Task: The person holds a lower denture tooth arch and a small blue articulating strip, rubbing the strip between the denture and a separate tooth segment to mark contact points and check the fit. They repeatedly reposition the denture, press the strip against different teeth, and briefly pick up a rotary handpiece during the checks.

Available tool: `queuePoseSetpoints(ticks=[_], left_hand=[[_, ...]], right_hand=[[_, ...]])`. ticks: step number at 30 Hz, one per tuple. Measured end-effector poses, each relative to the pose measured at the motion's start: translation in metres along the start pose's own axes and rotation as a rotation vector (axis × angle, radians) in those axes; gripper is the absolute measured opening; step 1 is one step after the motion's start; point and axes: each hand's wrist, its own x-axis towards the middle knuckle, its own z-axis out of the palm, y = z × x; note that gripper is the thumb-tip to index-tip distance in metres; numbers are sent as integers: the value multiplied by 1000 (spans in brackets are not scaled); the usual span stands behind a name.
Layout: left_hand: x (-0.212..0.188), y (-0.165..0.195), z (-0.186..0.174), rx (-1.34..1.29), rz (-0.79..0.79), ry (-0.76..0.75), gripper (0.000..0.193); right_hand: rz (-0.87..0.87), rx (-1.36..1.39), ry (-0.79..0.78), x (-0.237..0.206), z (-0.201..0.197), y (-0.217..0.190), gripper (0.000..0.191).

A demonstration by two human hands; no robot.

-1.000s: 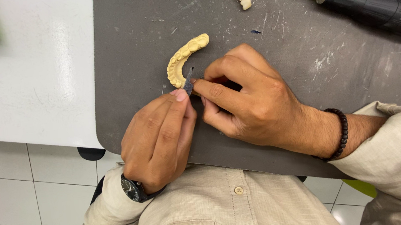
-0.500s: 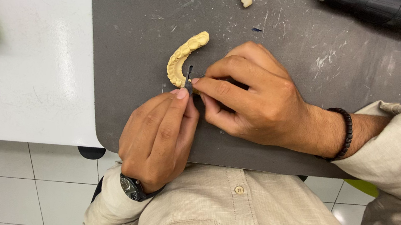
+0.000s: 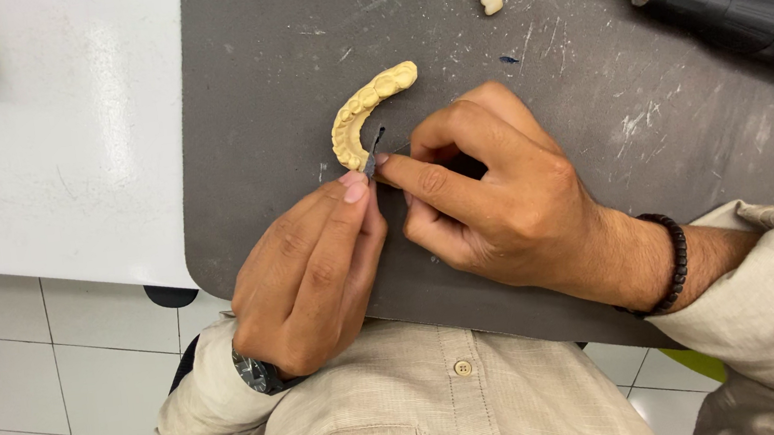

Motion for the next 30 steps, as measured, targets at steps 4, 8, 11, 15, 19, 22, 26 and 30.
queuePoseSetpoints(ticks=[4,8,11,15,19,22,26,30], left_hand=[[1,-1,-1,-9,29,-20,35],[2,-1,3,-1,57,-12,33],[2,-1,5,5,61,-2,32],[1,-1,8,34,78,6,33],[0,-2,8,33,84,-2,33],[-1,-2,9,45,67,-5,34],[-2,-1,8,49,39,-20,38],[-3,-1,5,64,19,-39,42]], right_hand=[[-9,-9,4,-2,2,2,25],[-12,0,8,-3,2,4,24],[-11,9,20,-6,1,5,24],[-27,9,12,-6,2,6,25],[-20,-5,2,-4,0,5,25],[-39,-24,10,1,-2,5,25],[-37,-27,52,7,-4,1,26],[-17,38,125,11,-5,0,26]])
